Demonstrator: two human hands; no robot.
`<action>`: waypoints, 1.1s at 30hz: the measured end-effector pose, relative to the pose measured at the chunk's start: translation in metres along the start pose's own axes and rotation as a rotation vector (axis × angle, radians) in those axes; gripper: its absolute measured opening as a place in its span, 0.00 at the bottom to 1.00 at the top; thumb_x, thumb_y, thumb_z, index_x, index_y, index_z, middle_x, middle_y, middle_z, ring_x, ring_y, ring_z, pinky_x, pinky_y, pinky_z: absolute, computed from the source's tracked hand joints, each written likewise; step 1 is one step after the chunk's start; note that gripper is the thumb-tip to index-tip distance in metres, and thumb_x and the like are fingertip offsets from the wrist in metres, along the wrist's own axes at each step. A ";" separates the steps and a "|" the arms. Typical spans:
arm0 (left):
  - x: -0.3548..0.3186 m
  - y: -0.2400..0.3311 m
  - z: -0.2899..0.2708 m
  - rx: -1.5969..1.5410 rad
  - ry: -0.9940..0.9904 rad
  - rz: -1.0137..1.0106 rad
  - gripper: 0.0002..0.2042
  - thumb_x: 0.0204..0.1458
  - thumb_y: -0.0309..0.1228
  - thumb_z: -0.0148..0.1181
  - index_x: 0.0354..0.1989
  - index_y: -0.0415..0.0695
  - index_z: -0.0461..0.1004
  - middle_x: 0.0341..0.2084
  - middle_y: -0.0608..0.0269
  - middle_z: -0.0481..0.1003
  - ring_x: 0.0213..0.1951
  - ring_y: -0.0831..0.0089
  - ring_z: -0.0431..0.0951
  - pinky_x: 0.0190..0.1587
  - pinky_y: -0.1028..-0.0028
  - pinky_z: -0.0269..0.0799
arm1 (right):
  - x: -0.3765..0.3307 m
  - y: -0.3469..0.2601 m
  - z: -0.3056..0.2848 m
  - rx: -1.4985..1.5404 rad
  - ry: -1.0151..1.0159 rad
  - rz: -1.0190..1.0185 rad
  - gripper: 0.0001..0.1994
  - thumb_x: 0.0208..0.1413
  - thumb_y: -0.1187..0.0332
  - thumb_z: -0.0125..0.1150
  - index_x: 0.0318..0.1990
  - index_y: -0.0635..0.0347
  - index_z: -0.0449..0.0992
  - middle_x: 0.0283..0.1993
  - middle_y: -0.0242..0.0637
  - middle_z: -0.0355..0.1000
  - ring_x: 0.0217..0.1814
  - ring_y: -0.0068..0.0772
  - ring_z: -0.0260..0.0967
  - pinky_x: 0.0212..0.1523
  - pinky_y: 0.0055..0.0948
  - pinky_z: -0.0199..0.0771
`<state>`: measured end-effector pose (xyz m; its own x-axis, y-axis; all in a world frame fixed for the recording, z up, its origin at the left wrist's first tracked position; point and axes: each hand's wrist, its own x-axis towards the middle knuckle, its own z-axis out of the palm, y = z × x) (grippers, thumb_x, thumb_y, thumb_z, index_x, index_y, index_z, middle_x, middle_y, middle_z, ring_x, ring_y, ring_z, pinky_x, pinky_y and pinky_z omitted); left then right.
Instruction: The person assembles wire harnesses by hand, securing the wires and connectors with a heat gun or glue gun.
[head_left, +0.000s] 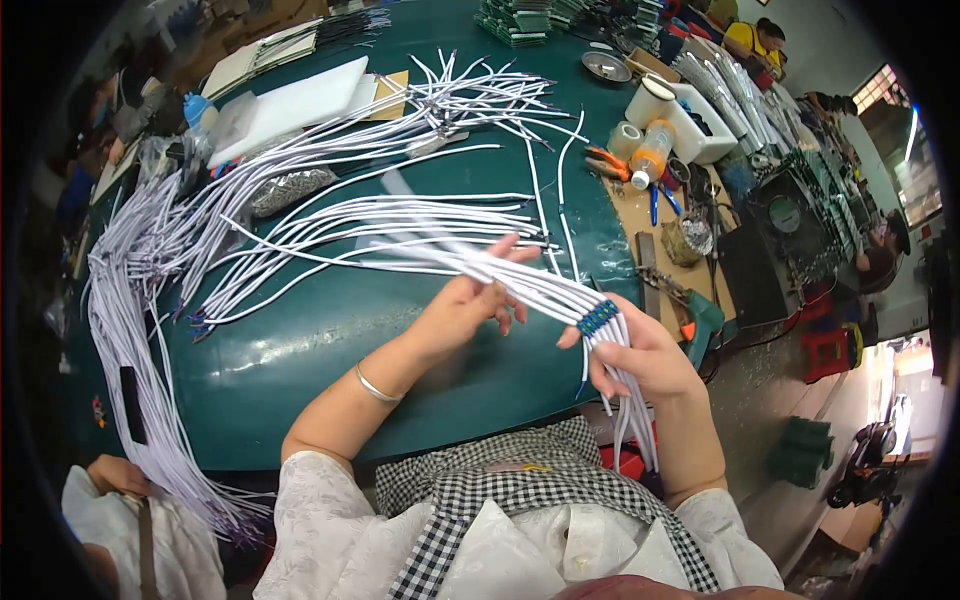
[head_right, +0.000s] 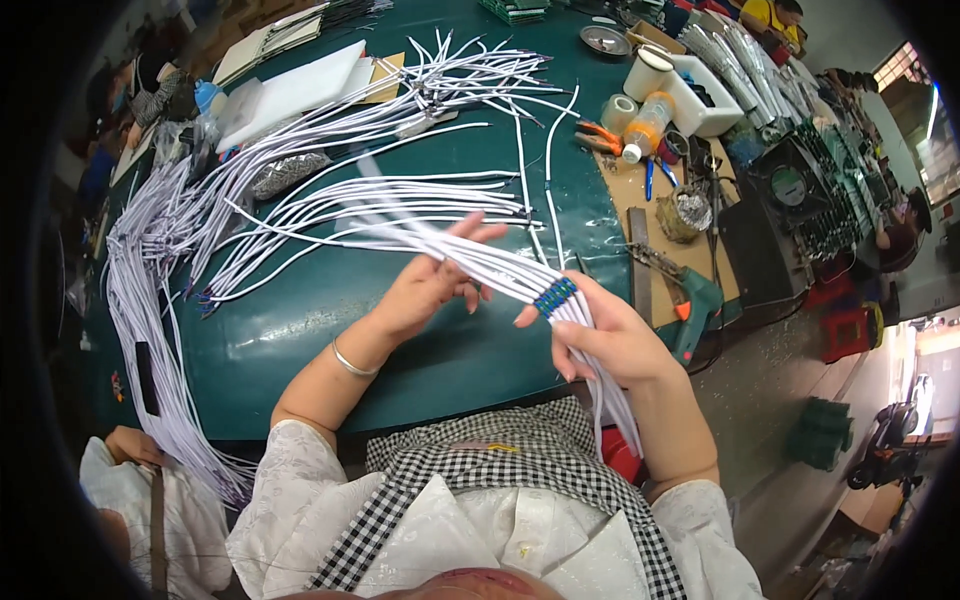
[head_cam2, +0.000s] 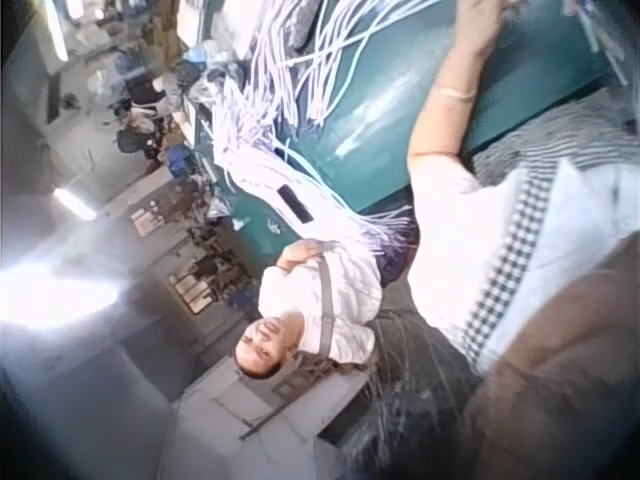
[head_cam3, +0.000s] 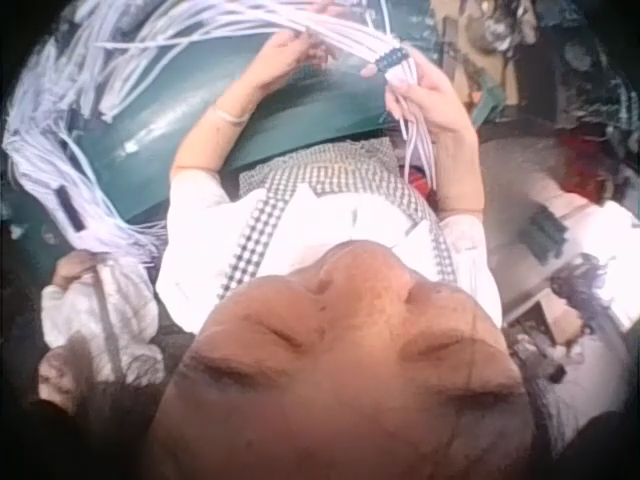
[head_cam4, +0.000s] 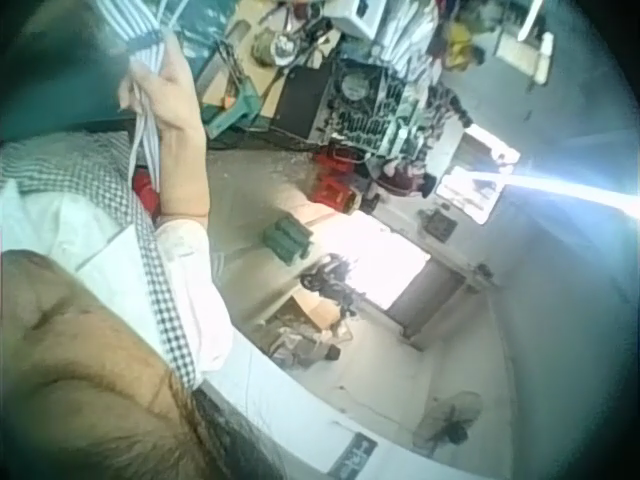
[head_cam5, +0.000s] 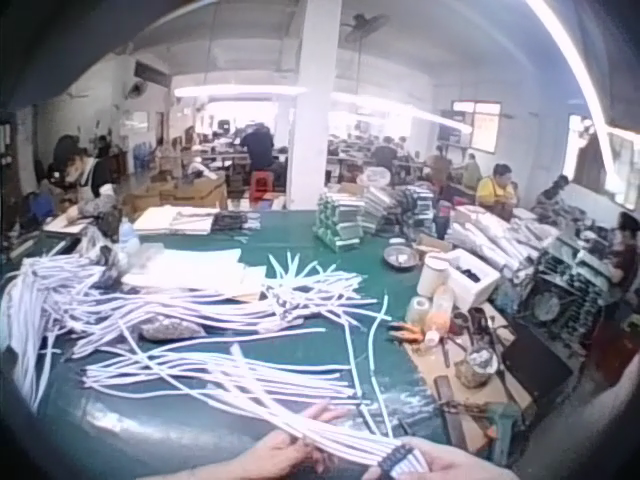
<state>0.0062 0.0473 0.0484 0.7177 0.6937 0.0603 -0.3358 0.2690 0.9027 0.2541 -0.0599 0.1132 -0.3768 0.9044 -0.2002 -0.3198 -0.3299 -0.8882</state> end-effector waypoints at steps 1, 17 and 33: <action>0.000 0.013 0.011 -0.085 0.107 0.021 0.27 0.66 0.45 0.51 0.69 0.45 0.61 0.63 0.53 0.69 0.36 0.73 0.76 0.33 0.77 0.73 | 0.007 -0.002 0.001 -0.018 0.004 0.035 0.26 0.63 0.70 0.59 0.65 0.65 0.57 0.47 0.47 0.75 0.22 0.23 0.70 0.18 0.18 0.64; 0.043 0.051 -0.001 -0.099 0.066 -0.168 0.11 0.69 0.31 0.46 0.54 0.41 0.69 0.47 0.47 0.79 0.22 0.79 0.67 0.22 0.81 0.62 | -0.104 0.061 0.008 -1.117 0.160 0.293 0.22 0.56 0.61 0.67 0.56 0.60 0.74 0.35 0.45 0.75 0.36 0.50 0.74 0.39 0.39 0.75; 0.026 -0.027 -0.030 1.572 0.203 0.100 0.10 0.48 0.33 0.70 0.31 0.42 0.76 0.31 0.56 0.78 0.38 0.54 0.78 0.38 0.57 0.74 | 0.017 0.095 0.010 -1.595 0.567 -0.216 0.23 0.46 0.68 0.73 0.51 0.60 0.76 0.48 0.42 0.69 0.52 0.44 0.68 0.48 0.40 0.70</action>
<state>0.0154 0.0785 0.0131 0.5997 0.7736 0.2047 0.6559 -0.6217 0.4280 0.2084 -0.0791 0.0293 -0.0003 0.9850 0.1726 0.9353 0.0613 -0.3485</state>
